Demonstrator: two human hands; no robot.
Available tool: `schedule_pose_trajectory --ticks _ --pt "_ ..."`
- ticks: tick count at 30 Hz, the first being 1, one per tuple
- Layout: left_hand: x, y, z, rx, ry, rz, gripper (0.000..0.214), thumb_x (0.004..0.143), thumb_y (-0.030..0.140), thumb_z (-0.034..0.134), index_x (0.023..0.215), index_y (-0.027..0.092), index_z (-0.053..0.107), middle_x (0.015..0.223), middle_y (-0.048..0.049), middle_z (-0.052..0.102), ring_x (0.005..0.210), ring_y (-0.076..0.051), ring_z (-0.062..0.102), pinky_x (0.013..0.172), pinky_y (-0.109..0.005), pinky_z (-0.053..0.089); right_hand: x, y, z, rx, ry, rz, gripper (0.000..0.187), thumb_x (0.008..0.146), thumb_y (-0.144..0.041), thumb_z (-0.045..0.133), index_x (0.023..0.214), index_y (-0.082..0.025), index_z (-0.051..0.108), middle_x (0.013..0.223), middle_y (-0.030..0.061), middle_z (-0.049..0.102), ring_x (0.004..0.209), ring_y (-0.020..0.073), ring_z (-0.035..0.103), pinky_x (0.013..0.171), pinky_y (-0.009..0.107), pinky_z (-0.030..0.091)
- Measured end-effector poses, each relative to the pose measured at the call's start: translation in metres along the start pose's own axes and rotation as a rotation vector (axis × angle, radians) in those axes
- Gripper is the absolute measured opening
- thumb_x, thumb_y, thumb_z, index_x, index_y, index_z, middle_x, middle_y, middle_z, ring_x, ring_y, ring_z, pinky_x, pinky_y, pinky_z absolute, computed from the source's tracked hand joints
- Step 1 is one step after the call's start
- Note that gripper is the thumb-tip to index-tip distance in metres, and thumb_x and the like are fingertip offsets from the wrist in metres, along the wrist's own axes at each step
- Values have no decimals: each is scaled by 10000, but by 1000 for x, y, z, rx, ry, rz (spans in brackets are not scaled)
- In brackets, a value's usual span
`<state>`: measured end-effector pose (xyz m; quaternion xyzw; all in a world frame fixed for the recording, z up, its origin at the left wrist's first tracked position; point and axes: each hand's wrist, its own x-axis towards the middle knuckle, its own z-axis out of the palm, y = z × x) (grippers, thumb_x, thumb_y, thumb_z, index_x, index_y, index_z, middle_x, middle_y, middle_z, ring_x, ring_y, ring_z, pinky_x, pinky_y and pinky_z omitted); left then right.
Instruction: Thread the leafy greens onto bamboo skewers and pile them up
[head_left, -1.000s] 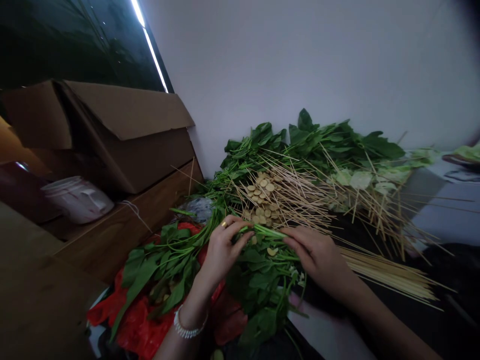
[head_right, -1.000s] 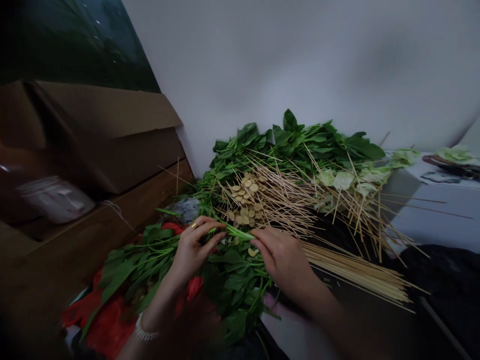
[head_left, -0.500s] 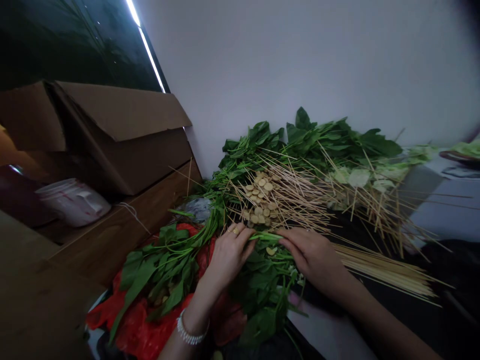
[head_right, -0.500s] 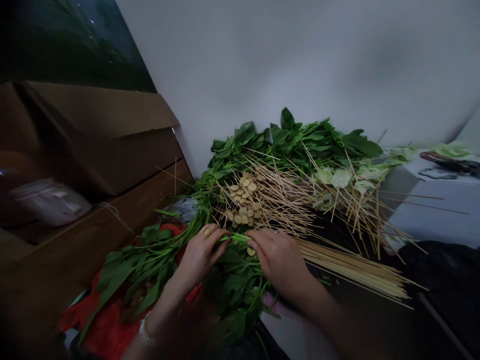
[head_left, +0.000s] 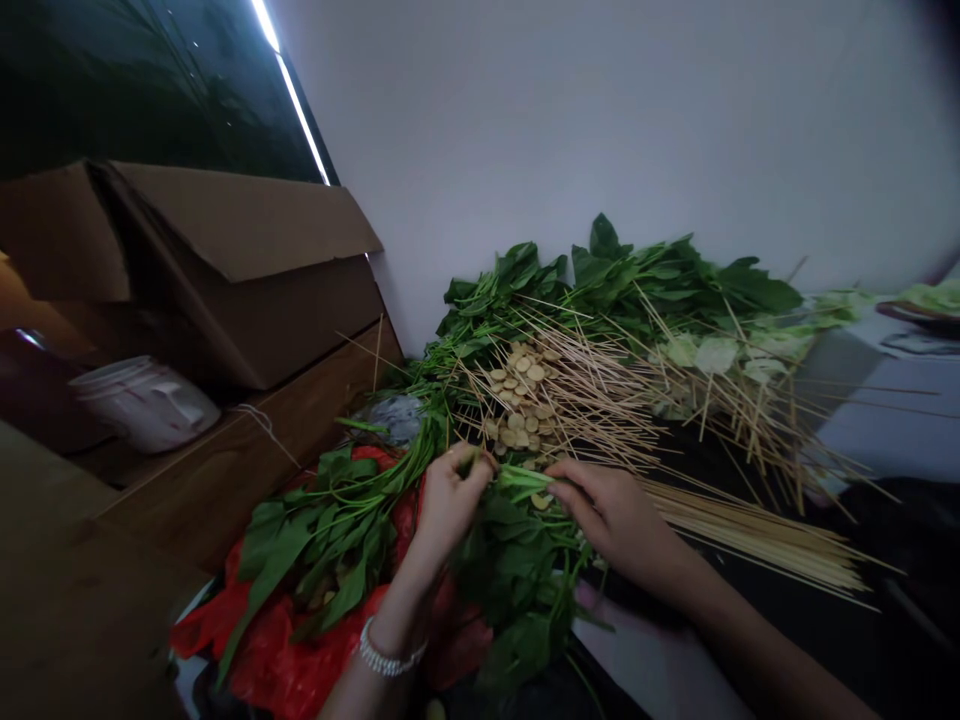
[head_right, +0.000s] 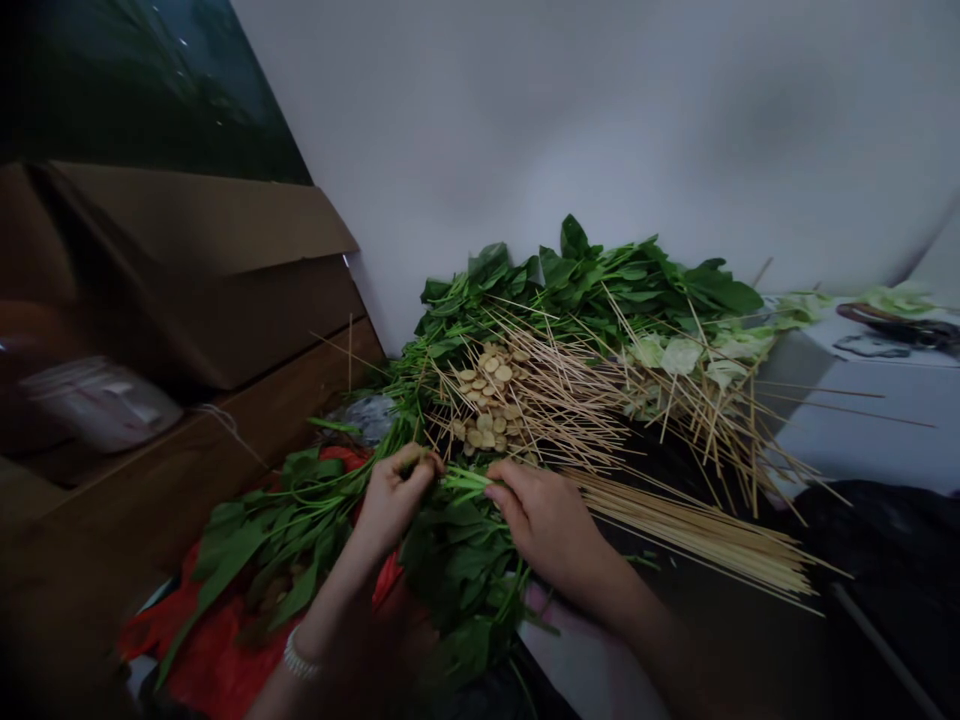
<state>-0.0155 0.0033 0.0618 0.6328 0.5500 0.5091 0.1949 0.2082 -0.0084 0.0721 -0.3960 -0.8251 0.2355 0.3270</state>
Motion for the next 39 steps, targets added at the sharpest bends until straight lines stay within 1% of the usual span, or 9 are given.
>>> schedule_pose_trajectory --ticks 3,5,8,12,15,22,28,31,39 --pt "9 -2 -17 -40 185 -77 187 800 232 475 640 181 557 586 38 488 592 -127 457 581 -229 351 -1 2 -7 -8 22 37 206 971 -275 438 941 -205 629 838 26 695 765 184 636 705 299 424" --pt "8 3 -26 -63 201 -63 215 865 266 437 681 194 525 591 45 479 579 -126 451 566 -225 353 -1 2 -9 -18 50 57 214 972 -286 435 933 -201 627 817 30 690 742 185 628 685 298 416" --pt "-5 17 -23 -6 68 52 247 945 299 411 766 198 548 707 20 567 674 -133 524 644 -232 404 1 1 -6 -26 59 38 220 976 -287 421 941 -197 619 796 31 681 713 181 618 670 295 409" --pt "-23 27 2 153 -148 289 100 916 293 569 888 197 580 893 -24 633 842 -155 591 766 -252 442 0 1 4 -38 50 8 206 983 -271 412 953 -200 602 842 33 682 759 187 629 704 298 411" --pt "-28 25 16 197 -189 375 87 901 263 606 942 201 562 940 -41 626 886 -167 601 791 -265 461 -2 2 8 -57 61 -7 193 985 -257 408 952 -201 590 849 32 678 770 187 629 704 295 409" --pt "-35 22 22 348 -54 396 57 922 250 573 964 215 559 936 -34 610 835 -166 623 756 -274 484 -2 -2 18 -88 116 -2 201 994 -238 370 960 -194 563 802 30 654 723 187 612 677 293 400" --pt "-42 20 27 473 -96 312 122 928 315 555 877 204 562 835 -23 613 763 -184 616 669 -280 480 -5 -1 23 -123 201 -43 175 983 -200 368 937 -203 536 767 19 641 688 181 607 649 289 387" --pt "-43 22 28 434 -156 281 113 931 302 550 991 211 579 898 -32 636 819 -191 635 700 -284 493 -5 -2 24 -119 219 -61 159 978 -207 373 927 -206 523 779 29 650 695 186 610 660 292 400" --pt "-39 19 20 520 -320 353 233 897 154 513 1102 232 594 1041 -53 577 824 -175 624 697 -271 501 -3 -5 17 -74 78 42 146 977 -231 387 1011 -206 527 817 38 681 705 186 633 645 279 414"
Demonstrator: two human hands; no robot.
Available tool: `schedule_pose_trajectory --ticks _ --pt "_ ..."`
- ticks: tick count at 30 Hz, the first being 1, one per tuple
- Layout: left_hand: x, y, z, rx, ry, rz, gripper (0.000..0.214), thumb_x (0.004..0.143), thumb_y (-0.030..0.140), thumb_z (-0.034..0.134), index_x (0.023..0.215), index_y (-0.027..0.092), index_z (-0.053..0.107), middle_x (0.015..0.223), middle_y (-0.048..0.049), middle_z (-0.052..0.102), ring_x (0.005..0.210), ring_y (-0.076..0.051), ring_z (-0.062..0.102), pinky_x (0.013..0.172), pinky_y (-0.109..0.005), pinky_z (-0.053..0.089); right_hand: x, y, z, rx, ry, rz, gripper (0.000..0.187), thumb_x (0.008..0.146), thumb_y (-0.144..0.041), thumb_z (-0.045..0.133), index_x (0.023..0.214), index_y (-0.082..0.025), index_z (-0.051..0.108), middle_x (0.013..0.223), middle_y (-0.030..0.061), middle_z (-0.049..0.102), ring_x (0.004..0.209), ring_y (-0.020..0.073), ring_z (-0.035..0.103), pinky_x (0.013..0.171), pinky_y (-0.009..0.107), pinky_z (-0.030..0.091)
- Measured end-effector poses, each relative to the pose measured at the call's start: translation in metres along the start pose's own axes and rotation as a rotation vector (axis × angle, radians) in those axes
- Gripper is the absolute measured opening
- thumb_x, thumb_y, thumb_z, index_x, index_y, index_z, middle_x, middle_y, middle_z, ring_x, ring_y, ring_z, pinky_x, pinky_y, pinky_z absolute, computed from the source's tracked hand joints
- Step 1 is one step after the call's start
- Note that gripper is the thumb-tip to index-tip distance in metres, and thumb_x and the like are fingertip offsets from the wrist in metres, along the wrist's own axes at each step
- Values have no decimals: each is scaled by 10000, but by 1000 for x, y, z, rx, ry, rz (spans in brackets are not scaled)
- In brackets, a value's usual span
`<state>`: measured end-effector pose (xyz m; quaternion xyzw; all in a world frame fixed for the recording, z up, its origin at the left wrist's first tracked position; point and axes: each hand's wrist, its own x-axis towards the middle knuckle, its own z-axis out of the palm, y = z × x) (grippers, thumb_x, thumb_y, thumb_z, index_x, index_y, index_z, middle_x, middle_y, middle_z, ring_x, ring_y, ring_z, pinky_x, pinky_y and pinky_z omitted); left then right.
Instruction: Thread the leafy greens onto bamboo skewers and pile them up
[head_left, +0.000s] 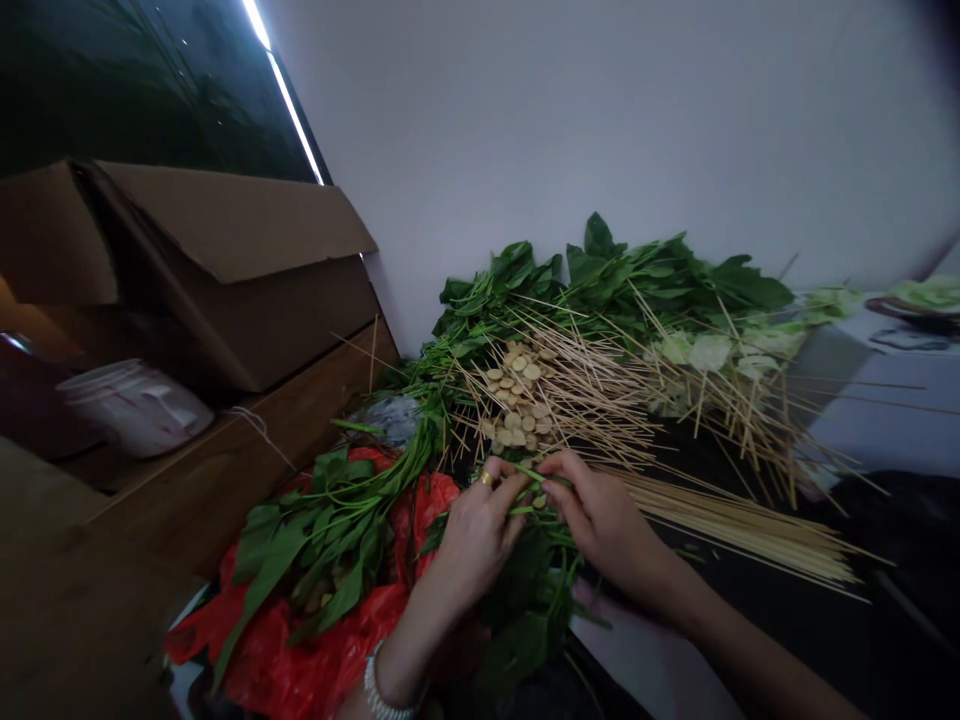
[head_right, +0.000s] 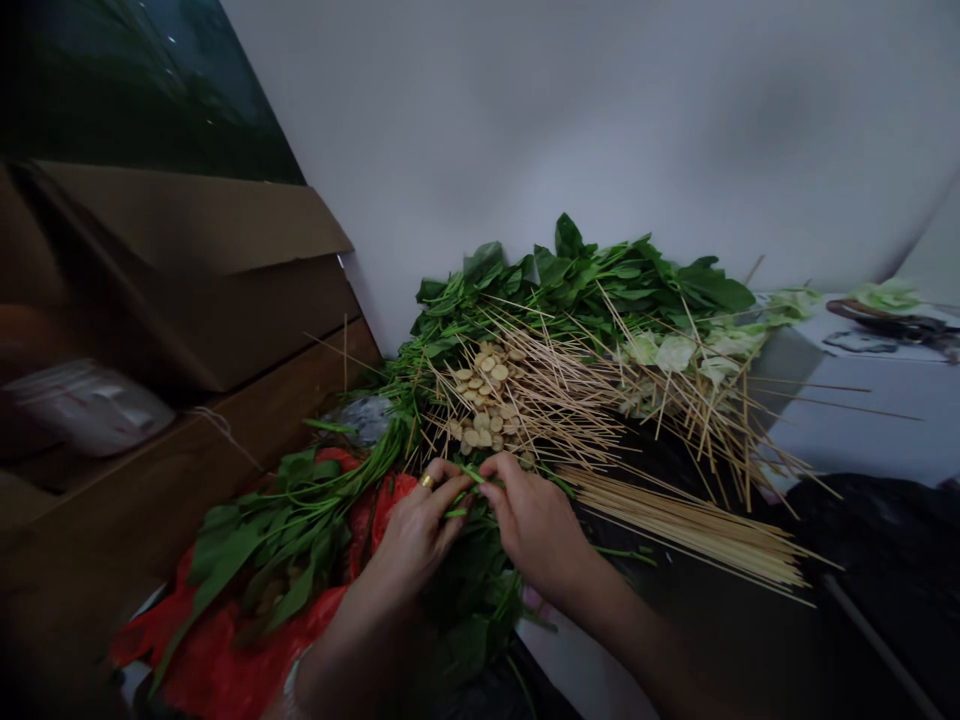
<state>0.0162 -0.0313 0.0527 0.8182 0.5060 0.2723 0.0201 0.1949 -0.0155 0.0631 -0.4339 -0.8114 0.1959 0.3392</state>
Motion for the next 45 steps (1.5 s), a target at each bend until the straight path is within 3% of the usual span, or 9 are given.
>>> schedule_pose_trajectory --ticks 7,15,19,23,28,33,39,42,45 --pt "0 0 -2 202 -25 143 143 783 113 553 893 198 586 925 -52 574 773 -202 578 645 -296 469 0 1 -8 -173 -256 -41 254 991 -276 389 778 -205 508 695 19 623 616 172 563 584 280 321" --pt "6 1 -10 -519 52 -56 170 838 147 431 709 195 529 804 -16 506 757 -158 517 673 -263 419 2 -6 -1 448 -268 -15 298 996 -266 385 726 -201 495 682 -15 577 654 129 550 650 247 410" --pt "13 -16 -23 -642 161 -205 267 926 243 343 693 207 469 724 2 481 687 -157 482 652 -273 406 8 2 -12 671 -145 49 302 994 -339 397 760 -200 526 676 -6 592 660 137 571 664 258 455" --pt "17 -28 -26 -229 283 -215 219 915 194 373 779 211 543 867 -38 628 892 -213 537 821 -363 410 12 15 -29 674 33 78 358 981 -408 431 727 -195 564 656 4 597 647 140 570 665 265 462" --pt "2 -10 30 56 -56 -1 247 889 180 536 1116 226 621 1193 -90 670 1217 -268 514 1029 -513 335 13 21 -28 701 30 98 294 972 -420 449 1006 -175 609 683 0 614 620 143 564 609 264 454" --pt "-14 -2 63 -17 -336 50 816 804 571 629 1485 246 319 1490 -168 432 1390 -360 348 1103 -652 211 14 25 -24 719 -9 124 340 977 -408 435 1148 -158 588 716 7 622 650 143 581 635 265 467" --pt "-8 -14 20 -175 199 18 245 940 263 516 1143 247 652 1124 -78 705 1132 -228 598 1035 -470 399 17 30 -24 709 -29 130 357 970 -434 433 1115 -164 615 738 25 644 667 154 605 633 272 477" --pt "-5 -26 1 -121 606 -56 172 912 187 545 1003 237 681 953 -58 707 977 -212 629 912 -396 467 16 30 -24 697 -66 129 346 969 -432 436 1083 -171 631 767 38 661 693 163 614 656 283 489" --pt "-2 -40 -10 -73 809 -193 326 846 238 658 1170 243 618 1097 -73 661 1072 -234 588 963 -414 442 15 28 -24 754 -82 141 317 969 -410 440 1062 -181 638 777 36 669 707 166 620 674 289 488"
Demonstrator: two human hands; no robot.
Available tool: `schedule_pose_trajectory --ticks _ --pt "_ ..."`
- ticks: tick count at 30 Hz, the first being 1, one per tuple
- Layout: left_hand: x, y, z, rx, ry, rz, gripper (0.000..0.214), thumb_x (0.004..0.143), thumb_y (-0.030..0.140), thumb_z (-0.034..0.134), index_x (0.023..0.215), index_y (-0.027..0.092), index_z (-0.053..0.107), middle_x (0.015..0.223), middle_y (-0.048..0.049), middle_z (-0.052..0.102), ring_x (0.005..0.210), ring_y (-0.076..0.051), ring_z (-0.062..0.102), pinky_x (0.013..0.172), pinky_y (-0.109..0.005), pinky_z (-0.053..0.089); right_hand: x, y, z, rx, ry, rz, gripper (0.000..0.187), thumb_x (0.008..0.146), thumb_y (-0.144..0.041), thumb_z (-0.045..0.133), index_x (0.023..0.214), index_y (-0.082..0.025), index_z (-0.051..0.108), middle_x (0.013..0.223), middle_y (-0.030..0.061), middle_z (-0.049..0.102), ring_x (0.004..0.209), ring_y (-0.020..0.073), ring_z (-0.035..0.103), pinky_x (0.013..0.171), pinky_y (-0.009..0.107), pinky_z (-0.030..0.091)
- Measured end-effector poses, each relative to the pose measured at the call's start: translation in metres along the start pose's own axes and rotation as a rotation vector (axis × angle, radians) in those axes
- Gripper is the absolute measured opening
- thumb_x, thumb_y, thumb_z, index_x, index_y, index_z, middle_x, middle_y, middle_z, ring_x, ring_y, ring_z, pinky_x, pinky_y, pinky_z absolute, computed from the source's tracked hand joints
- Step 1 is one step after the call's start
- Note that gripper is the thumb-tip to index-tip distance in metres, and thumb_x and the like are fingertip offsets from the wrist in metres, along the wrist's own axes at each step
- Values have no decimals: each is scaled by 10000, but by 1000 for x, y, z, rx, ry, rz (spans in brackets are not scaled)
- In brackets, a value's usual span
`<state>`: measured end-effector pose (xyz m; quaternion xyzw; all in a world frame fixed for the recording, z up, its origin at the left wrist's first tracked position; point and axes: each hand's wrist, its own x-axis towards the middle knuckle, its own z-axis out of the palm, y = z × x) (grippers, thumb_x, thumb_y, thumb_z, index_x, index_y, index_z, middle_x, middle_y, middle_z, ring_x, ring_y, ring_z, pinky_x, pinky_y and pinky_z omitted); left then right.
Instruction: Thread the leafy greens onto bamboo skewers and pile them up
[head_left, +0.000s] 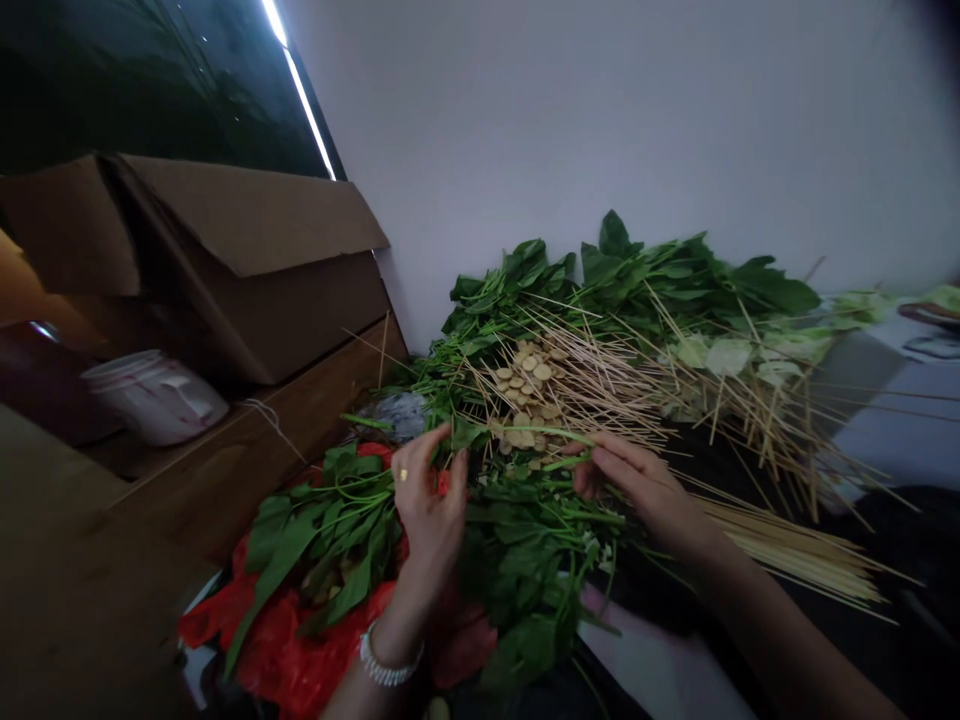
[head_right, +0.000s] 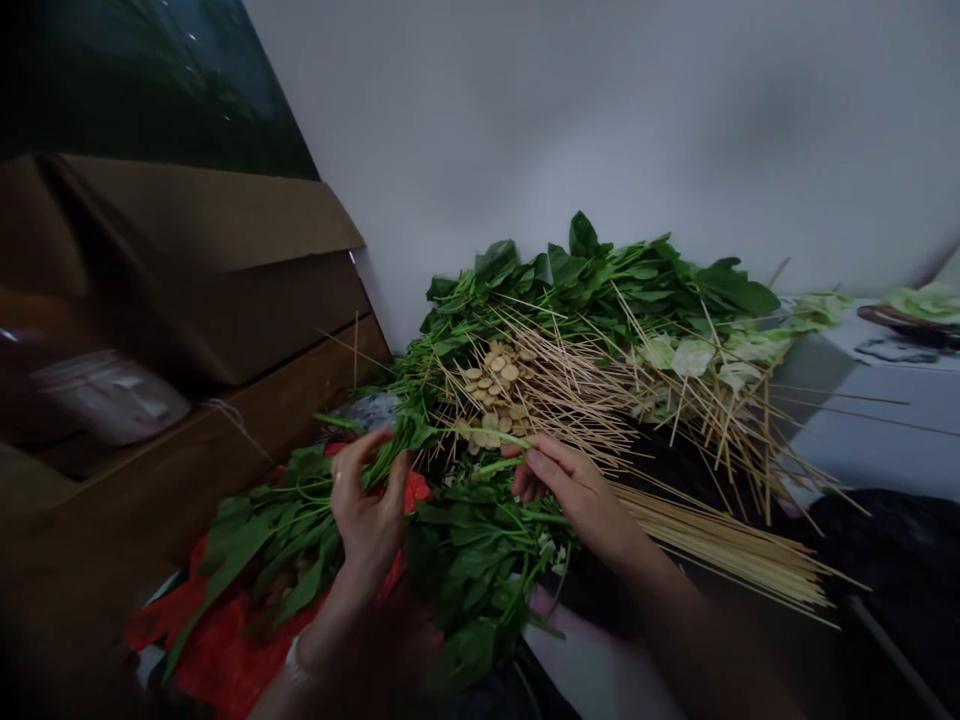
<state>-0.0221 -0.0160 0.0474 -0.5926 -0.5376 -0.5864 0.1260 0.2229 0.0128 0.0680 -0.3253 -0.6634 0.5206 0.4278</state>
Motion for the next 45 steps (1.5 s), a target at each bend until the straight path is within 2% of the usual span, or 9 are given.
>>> schedule_pose_trajectory --ticks 4,9,14,21,26,30,34,37,45 --pt "5 -14 1 -175 -90 -226 691 759 318 756 1374 249 450 1376 -120 519 1274 -260 491 1026 -408 426 -1 1 1 157 3 24 284 964 -387 464 1036 -175 639 756 35 666 684 160 603 643 282 456" --pt "2 -18 3 -546 -222 -539 547 754 330 747 1255 210 565 1152 -99 677 1024 -220 662 876 -350 537 0 4 1 233 5 39 264 958 -374 480 997 -171 645 743 36 661 678 158 588 631 281 431" --pt "4 -16 2 -714 -196 -648 581 626 305 838 1157 200 626 1042 -75 724 990 -217 678 846 -336 554 1 2 -1 114 -19 58 263 963 -362 455 962 -173 640 754 30 660 675 156 588 636 283 433" --pt "8 -19 -2 -735 -90 -688 431 701 330 784 1093 191 668 962 -41 706 844 -145 664 811 -280 533 2 0 -1 -189 -2 96 252 943 -353 447 953 -174 624 743 15 623 696 155 564 651 275 423" --pt "12 -14 -6 -405 -62 -495 508 755 158 648 1252 243 580 1249 -78 603 1058 -200 617 922 -339 506 2 3 1 -228 4 78 224 947 -340 431 963 -182 589 729 4 604 675 152 552 641 276 425" --pt "9 -4 -12 -29 1 -157 544 760 27 480 1235 262 601 1507 -47 354 1405 -252 319 1146 -425 293 2 4 2 -245 -10 68 208 954 -326 426 951 -190 583 721 -1 606 663 147 553 634 273 427" --pt "1 3 -11 90 -338 132 448 873 70 410 1218 286 596 1311 -18 594 1370 -232 381 1176 -546 144 2 5 3 -235 -30 65 199 956 -325 434 946 -191 581 729 -2 616 674 148 562 654 275 435" --pt "-4 5 -4 154 -559 190 383 938 162 444 1299 259 526 1223 -40 657 1318 -230 435 1153 -562 160 1 4 5 -178 -48 74 196 956 -325 435 958 -188 574 721 -4 612 669 146 556 650 271 437" --pt "-2 1 4 281 -664 284 213 920 148 473 1027 202 649 909 -43 686 972 -226 565 1007 -472 350 -3 -1 7 -248 -41 68 206 950 -335 454 950 -192 602 702 -16 588 648 140 534 611 253 409"
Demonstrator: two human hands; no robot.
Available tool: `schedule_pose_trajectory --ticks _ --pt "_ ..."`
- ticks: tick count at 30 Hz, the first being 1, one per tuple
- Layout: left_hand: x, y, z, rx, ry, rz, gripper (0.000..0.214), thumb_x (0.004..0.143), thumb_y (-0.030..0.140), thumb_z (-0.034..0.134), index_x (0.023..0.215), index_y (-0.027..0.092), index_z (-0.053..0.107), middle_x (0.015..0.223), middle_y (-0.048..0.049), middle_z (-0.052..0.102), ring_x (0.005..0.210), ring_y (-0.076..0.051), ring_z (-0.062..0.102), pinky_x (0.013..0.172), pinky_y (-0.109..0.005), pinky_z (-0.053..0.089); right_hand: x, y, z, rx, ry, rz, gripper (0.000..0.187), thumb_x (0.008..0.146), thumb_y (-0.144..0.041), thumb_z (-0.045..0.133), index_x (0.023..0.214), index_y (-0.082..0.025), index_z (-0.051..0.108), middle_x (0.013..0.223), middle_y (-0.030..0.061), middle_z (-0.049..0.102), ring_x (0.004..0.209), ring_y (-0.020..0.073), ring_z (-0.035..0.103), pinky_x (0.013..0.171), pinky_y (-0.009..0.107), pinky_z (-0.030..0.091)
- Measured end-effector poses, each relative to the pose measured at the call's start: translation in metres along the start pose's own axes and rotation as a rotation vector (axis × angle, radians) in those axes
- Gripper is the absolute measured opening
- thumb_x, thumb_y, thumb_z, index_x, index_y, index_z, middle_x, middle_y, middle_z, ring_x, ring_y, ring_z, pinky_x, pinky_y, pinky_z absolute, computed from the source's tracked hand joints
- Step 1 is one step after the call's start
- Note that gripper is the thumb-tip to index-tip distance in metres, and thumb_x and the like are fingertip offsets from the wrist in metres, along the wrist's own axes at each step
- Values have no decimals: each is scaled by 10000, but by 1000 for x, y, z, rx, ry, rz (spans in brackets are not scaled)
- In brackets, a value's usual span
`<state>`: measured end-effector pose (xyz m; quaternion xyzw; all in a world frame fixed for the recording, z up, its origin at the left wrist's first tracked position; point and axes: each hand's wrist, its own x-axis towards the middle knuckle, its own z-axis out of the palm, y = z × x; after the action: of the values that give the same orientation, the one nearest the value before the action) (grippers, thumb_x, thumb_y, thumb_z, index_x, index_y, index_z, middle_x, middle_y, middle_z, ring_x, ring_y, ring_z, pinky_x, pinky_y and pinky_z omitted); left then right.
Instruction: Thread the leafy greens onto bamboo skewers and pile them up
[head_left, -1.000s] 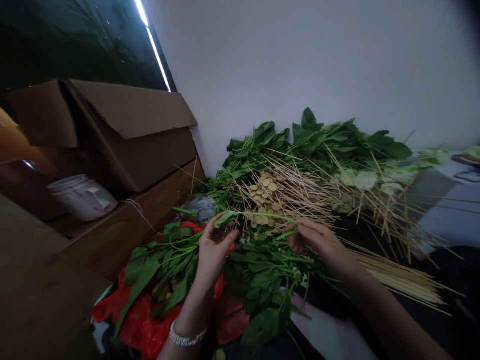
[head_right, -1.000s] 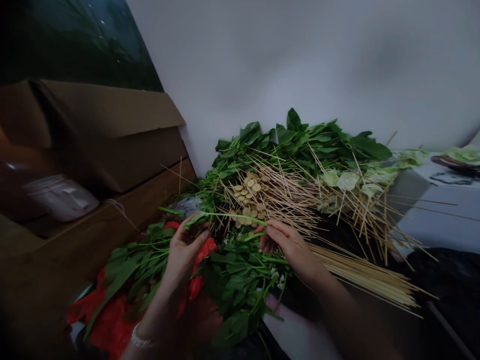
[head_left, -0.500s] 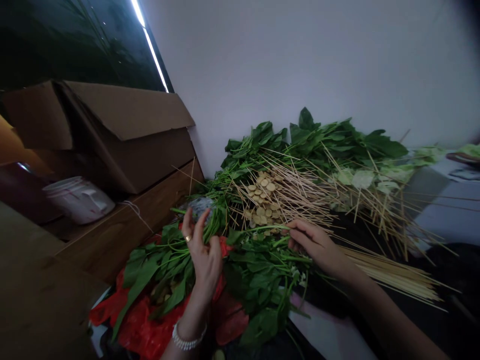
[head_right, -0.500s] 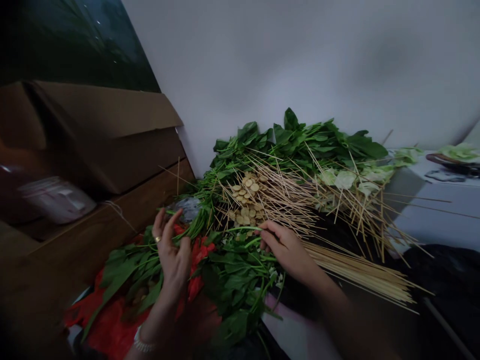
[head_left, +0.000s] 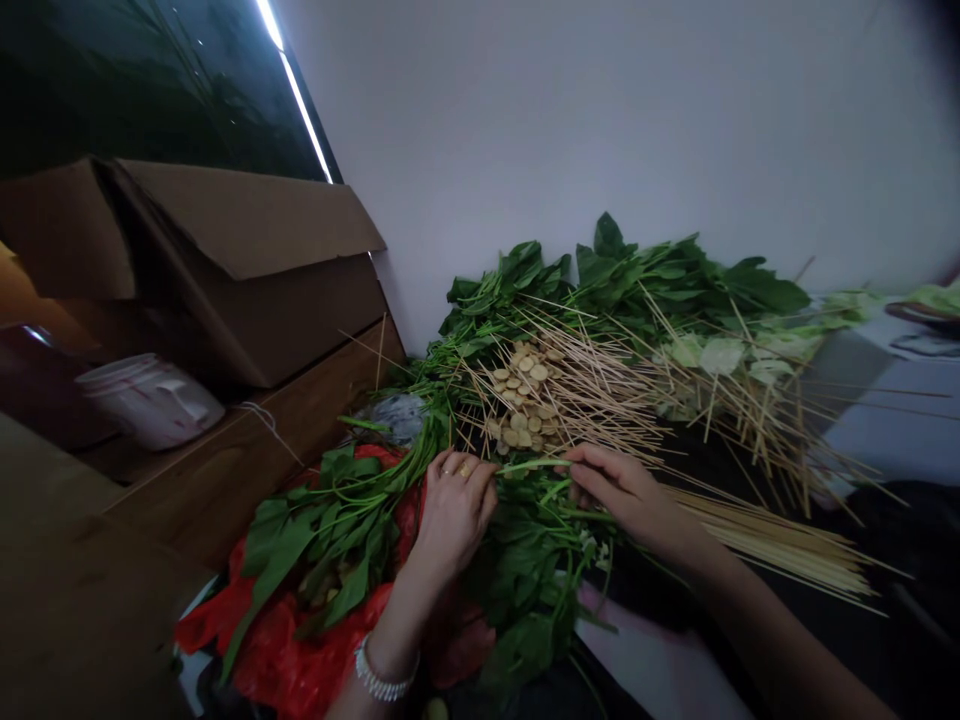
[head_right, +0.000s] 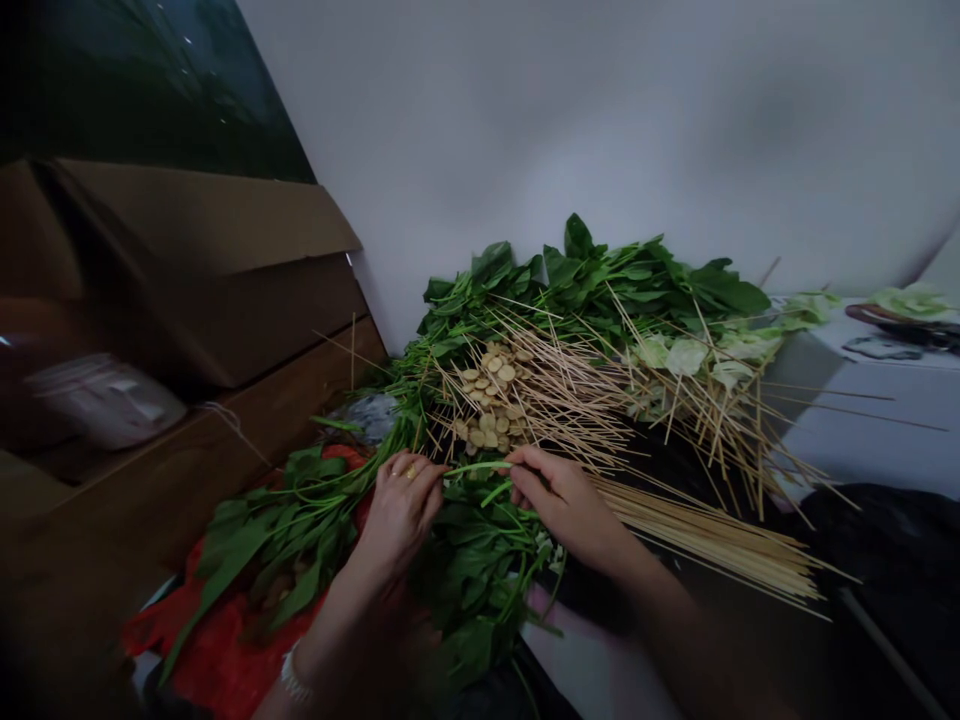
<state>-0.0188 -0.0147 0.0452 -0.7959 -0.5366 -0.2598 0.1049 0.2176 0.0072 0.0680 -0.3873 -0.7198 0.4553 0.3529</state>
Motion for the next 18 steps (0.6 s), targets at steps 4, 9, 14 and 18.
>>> schedule_pose_trajectory --ticks 4,9,14,18 --pt "3 -8 -4 79 13 -39 181 904 153 468 953 191 638 892 -57 673 963 -249 557 925 -443 378 0 2 0 -193 32 -44 218 938 -344 482 919 -193 638 752 -2 619 662 141 527 607 251 385" --pt "4 -15 -2 -180 67 -234 208 861 170 427 689 196 541 657 -3 542 676 -181 516 655 -301 388 0 -1 4 -298 -41 -80 230 928 -309 492 888 -183 681 724 3 638 656 143 539 620 254 379" --pt "13 -31 -8 -690 340 -606 241 852 203 320 628 219 407 511 63 340 450 -118 355 451 -224 295 -3 -8 6 -316 -79 -82 212 918 -269 508 871 -186 698 765 9 676 684 141 568 645 252 390" --pt "15 -17 -23 -600 371 -509 234 919 243 360 768 200 534 634 27 533 591 -126 512 559 -222 401 -4 -8 7 -349 -83 -80 195 912 -250 524 889 -183 706 805 18 701 725 150 597 679 258 398"
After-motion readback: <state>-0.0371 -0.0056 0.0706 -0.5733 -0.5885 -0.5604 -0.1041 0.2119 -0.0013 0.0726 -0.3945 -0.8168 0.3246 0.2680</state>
